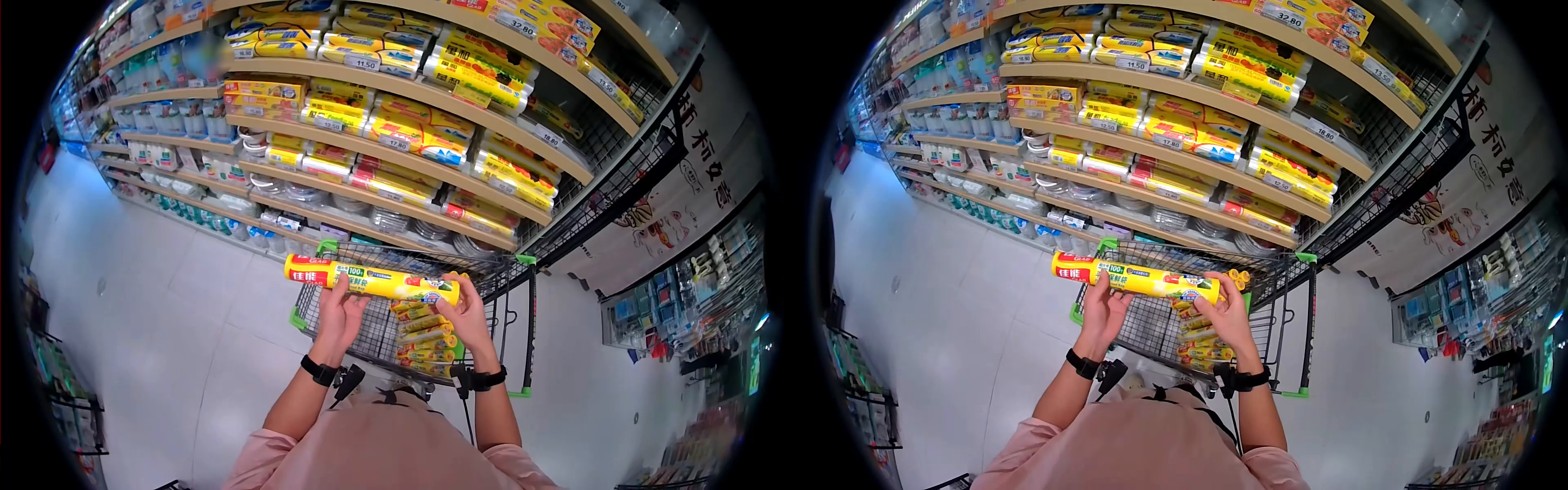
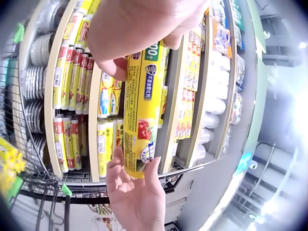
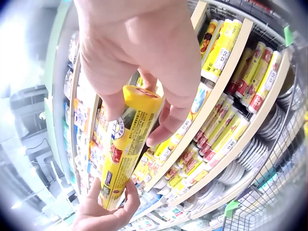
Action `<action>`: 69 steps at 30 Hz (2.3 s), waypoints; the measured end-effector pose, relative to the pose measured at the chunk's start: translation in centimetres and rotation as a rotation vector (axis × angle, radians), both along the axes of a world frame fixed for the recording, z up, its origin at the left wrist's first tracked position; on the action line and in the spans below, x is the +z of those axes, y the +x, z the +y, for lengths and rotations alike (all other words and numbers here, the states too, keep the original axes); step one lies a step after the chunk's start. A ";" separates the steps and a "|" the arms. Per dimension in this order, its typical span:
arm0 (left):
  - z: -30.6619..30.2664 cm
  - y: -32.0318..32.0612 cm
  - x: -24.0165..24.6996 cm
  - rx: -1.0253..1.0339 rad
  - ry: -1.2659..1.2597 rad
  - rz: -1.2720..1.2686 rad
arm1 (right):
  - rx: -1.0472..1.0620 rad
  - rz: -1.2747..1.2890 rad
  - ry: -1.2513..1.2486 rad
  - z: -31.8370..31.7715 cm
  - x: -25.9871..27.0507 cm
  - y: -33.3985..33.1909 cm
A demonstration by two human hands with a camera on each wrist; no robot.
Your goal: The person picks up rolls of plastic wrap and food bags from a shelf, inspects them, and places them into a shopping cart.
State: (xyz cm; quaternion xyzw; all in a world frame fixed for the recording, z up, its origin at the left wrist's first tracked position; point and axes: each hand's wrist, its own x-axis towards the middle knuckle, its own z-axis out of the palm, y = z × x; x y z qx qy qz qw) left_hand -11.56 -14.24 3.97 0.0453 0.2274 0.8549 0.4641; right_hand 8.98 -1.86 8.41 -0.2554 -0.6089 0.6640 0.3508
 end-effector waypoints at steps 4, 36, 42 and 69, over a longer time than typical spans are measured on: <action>0.1 0.7 -0.5 0.002 0.017 0.036 | 0.005 0.054 -0.162 0.6 -0.4 0.8; 0.3 0.0 -8.4 -0.147 -0.350 -0.455 | -0.129 -0.010 -0.032 2.2 -4.1 7.4; -1.4 -0.6 -12.0 -0.102 -0.647 -0.451 | -0.337 -0.188 -0.042 3.0 -7.7 10.0; -9.2 0.9 -11.6 0.131 -0.698 -0.493 | -0.116 -1.142 0.145 12.3 -32.0 2.4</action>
